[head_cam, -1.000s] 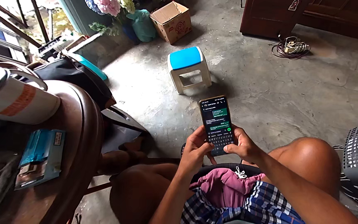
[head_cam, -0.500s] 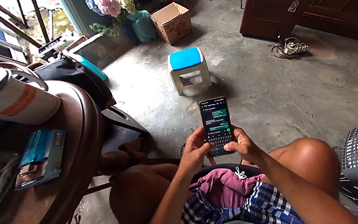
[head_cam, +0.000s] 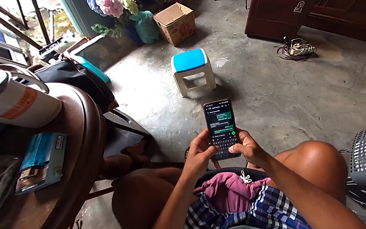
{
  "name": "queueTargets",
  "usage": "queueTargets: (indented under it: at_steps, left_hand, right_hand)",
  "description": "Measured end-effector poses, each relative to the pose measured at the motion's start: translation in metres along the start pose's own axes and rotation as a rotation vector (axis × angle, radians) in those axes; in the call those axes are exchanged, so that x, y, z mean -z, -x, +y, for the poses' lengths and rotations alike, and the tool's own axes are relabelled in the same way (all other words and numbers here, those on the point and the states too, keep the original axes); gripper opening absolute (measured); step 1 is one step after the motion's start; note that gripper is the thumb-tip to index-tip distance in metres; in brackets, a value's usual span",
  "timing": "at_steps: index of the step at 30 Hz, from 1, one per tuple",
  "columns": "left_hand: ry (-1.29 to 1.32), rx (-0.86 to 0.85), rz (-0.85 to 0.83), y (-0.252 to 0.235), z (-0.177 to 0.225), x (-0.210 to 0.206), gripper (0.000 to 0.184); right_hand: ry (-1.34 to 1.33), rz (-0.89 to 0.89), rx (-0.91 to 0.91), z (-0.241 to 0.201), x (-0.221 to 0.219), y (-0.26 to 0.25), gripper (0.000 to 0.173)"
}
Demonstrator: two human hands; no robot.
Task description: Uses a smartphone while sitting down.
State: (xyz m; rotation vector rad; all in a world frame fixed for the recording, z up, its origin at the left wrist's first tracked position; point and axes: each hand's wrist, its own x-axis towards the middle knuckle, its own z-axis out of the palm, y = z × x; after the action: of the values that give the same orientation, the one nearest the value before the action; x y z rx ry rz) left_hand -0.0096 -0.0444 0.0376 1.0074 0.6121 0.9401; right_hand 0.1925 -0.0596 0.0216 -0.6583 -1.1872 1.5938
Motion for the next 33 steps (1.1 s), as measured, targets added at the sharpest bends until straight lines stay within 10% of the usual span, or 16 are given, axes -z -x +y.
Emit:
queueTargets:
  at_steps: [14, 27, 33]
  left_hand:
    - [0.016, -0.015, -0.07, 0.0, -0.003, -0.001, 0.047]
    - [-0.014, -0.006, -0.001, 0.001, 0.0, -0.001, 0.04]
    - [0.03, -0.013, -0.045, 0.001, 0.0, 0.001, 0.04]
  right_hand:
    - [0.062, 0.142, 0.012, -0.001, -0.007, 0.0, 0.027]
    - [0.063, -0.011, -0.026, -0.001, -0.002, 0.001, 0.055]
    - [0.004, 0.066, -0.035, -0.003, -0.004, 0.0, 0.034]
